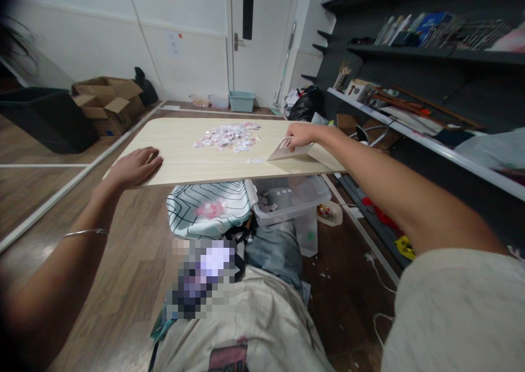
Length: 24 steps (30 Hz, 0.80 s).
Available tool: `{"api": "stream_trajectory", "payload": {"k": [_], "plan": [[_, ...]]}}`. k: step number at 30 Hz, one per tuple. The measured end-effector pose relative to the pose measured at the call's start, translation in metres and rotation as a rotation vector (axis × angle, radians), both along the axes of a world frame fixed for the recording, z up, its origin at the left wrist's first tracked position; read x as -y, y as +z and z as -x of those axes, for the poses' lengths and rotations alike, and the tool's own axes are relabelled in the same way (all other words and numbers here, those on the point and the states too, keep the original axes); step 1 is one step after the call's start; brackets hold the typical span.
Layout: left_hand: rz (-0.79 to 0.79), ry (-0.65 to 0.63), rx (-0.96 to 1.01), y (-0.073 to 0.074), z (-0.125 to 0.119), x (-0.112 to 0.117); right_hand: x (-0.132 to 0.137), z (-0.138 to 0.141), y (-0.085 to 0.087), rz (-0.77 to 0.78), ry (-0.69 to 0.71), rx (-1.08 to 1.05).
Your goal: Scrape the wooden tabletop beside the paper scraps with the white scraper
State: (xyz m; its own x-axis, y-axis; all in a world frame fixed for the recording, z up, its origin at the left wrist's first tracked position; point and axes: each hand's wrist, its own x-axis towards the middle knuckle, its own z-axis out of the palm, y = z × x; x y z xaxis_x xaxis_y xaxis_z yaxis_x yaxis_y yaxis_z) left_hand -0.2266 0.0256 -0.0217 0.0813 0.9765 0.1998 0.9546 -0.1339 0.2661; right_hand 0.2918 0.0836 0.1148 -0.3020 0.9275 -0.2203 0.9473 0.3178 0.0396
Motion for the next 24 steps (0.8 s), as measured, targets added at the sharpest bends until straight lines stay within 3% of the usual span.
{"api": "stream_trajectory", "payload": {"k": [3, 5, 7, 9, 11, 13, 15, 18, 21, 24], "plan": [[-0.009, 0.018, 0.152, 0.008, -0.019, 0.038, 0.002, -0.006, -0.003, 0.004, 0.002, -0.014], [-0.142, 0.036, 0.381, -0.001, -0.035, 0.085, 0.002, -0.011, -0.005, 0.003, -0.006, -0.03], [-0.297, -0.005, 0.468, -0.023, -0.047, 0.144, 0.003, -0.015, -0.006, 0.0, -0.014, -0.052], [-0.332, -0.166, 0.409, -0.056, -0.053, 0.206, 0.003, -0.016, -0.007, -0.004, -0.02, -0.073], [-0.242, -0.292, 0.293, -0.091, -0.053, 0.257, 0.003, -0.015, -0.006, 0.002, -0.034, -0.081], [-0.149, -0.352, 0.159, -0.121, -0.052, 0.293, 0.003, -0.013, -0.004, 0.012, -0.055, -0.074], [-0.091, -0.403, 0.05, -0.142, -0.053, 0.311, 0.003, -0.009, -0.002, 0.014, -0.071, -0.062], [-0.114, -0.453, -0.026, -0.155, -0.06, 0.313, 0.005, -0.007, -0.001, 0.002, -0.076, -0.038], [-0.14, -0.454, -0.063, -0.15, -0.073, 0.3, 0.007, -0.008, -0.002, 0.008, -0.063, -0.02], [-0.181, -0.484, -0.047, -0.134, -0.095, 0.283, 0.009, -0.01, -0.004, 0.029, -0.046, -0.033]]}}
